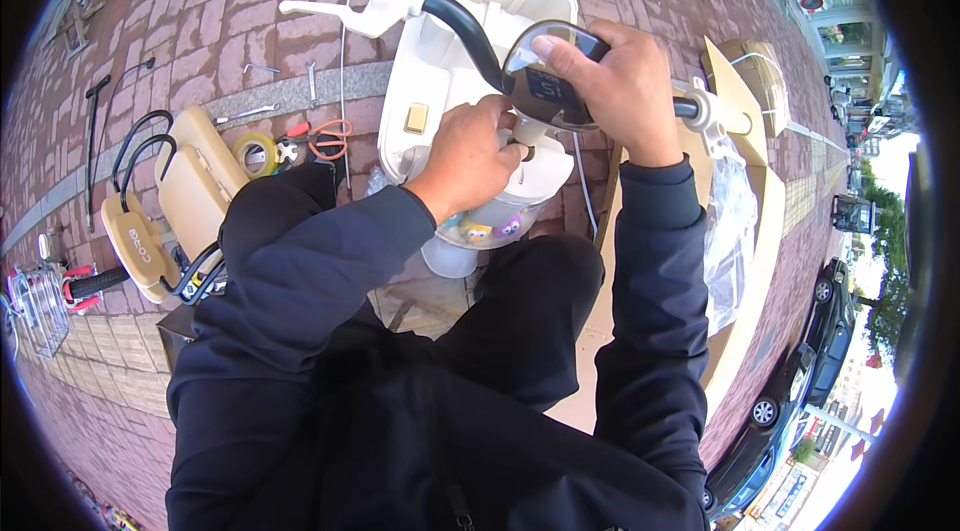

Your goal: The person assembles a child's electric scooter by attaching the handlebar, mirrors, and seat. They unwrap components, connect the handlebar to the stem, install rearview mirrors, and secure the seat with screws.

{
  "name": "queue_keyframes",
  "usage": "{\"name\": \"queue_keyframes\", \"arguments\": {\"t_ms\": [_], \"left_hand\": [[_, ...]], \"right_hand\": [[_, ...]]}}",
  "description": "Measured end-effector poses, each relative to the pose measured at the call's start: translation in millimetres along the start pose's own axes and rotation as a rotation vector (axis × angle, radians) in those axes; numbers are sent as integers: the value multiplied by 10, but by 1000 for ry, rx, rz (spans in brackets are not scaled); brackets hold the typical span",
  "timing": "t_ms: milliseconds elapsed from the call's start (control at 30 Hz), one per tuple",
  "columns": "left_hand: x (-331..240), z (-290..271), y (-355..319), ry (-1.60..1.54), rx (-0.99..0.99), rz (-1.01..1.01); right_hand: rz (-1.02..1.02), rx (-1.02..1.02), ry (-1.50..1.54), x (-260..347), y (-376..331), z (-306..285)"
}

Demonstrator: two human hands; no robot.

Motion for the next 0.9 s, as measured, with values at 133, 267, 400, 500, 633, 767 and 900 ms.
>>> {"name": "queue_keyframes", "arguments": {"t_ms": [133, 267, 400, 500, 633, 767, 900], "left_hand": [[8, 4, -9, 61, 44, 50], [-44, -9, -26, 174, 99, 41], [-63, -13, -38, 183, 78, 46], [-42, 8, -62, 169, 40, 84], [-5, 44, -67, 136, -27, 158], [21, 41, -76, 70, 3, 104], [9, 42, -120, 89, -88, 148]], "right_hand": [[-1, -17, -6, 76, -42, -16], [7, 2, -16, 159, -100, -27], [-127, 66, -102, 224, -155, -185], [-202, 306, -99, 169, -145, -442], [24, 666, 375, -38, -15, -611], [28, 742, 294, -196, -2, -598], [139, 771, 271, -237, 19, -596]]}}
Point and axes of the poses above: each hand's wrist, its own y-axis towards the middle knuckle, its own z-axis out of the palm, x = y × z, the point moved 1 cm from there along y, towards the middle knuckle, and after that the axes turned 3 degrees about -z, right-handed, at the moved point
